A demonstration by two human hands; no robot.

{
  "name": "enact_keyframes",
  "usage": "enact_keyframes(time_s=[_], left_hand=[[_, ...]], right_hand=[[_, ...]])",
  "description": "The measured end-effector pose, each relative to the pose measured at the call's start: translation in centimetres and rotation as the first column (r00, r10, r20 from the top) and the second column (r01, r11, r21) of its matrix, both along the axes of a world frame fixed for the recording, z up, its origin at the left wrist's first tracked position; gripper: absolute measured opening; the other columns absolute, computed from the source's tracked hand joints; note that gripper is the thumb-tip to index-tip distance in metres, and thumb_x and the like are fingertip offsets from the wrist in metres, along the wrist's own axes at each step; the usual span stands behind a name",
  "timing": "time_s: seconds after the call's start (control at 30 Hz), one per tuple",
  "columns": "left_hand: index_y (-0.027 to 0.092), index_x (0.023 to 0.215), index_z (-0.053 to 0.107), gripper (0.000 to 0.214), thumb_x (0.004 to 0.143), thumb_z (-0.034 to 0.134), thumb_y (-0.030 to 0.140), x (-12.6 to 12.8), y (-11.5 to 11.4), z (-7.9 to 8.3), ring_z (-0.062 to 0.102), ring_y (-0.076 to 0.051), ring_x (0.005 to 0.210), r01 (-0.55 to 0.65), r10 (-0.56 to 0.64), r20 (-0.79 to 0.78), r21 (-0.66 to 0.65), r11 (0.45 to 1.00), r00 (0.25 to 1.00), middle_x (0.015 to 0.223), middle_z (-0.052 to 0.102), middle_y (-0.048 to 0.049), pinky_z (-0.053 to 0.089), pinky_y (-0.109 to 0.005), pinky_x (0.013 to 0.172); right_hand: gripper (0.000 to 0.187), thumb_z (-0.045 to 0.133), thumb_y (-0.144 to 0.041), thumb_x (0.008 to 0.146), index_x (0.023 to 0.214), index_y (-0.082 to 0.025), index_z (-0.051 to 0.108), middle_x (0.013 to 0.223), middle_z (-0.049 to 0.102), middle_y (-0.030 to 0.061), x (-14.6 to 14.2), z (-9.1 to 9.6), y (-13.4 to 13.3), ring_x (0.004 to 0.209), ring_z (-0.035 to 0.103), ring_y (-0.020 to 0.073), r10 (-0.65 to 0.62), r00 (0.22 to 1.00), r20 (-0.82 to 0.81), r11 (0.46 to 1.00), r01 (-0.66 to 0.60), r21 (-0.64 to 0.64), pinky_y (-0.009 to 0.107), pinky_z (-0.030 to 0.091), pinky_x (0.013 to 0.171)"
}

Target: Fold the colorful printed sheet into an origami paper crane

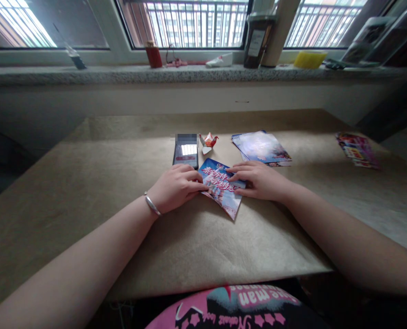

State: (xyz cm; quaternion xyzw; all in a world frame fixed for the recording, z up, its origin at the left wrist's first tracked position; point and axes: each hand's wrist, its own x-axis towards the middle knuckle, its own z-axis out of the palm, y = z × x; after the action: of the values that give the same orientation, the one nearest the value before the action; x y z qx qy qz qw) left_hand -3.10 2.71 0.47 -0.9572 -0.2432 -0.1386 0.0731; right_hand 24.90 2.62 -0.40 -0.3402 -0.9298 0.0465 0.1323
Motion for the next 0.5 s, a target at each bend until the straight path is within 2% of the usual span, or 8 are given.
enact_keyframes(time_s=[0.23,0.5], left_hand=[[0.033,0.102,0.067,0.023,0.089,0.049,0.028,-0.63,0.24,0.55,0.054,-0.016,0.088,-0.044,0.053,-0.121,0.075,0.996,0.991,0.100,0.069,0.0021,0.040,-0.028,0.073],[0.029,0.099,0.069,0.023,0.090,0.047,0.031,-0.98,0.43,0.62,0.058,-0.015,0.084,-0.106,0.108,-0.167,0.020,0.994,0.980,0.095,0.069,-0.0011,0.041,-0.027,0.070]], right_hand=[[0.031,0.059,-0.041,0.080,0.103,-0.022,0.066,0.122,0.061,0.0059,0.17,-0.14,0.07,0.111,0.055,0.0227,0.016,1.000,-0.007,1.000,-0.016,0.015,0.041,0.042,0.095],[0.032,0.061,-0.041,0.078,0.103,-0.022,0.066,0.119,0.063,0.0051,0.63,-0.13,0.23,0.110,0.056,0.0219,0.036,0.999,-0.010,0.999,-0.036,0.009,0.040,0.044,0.095]])
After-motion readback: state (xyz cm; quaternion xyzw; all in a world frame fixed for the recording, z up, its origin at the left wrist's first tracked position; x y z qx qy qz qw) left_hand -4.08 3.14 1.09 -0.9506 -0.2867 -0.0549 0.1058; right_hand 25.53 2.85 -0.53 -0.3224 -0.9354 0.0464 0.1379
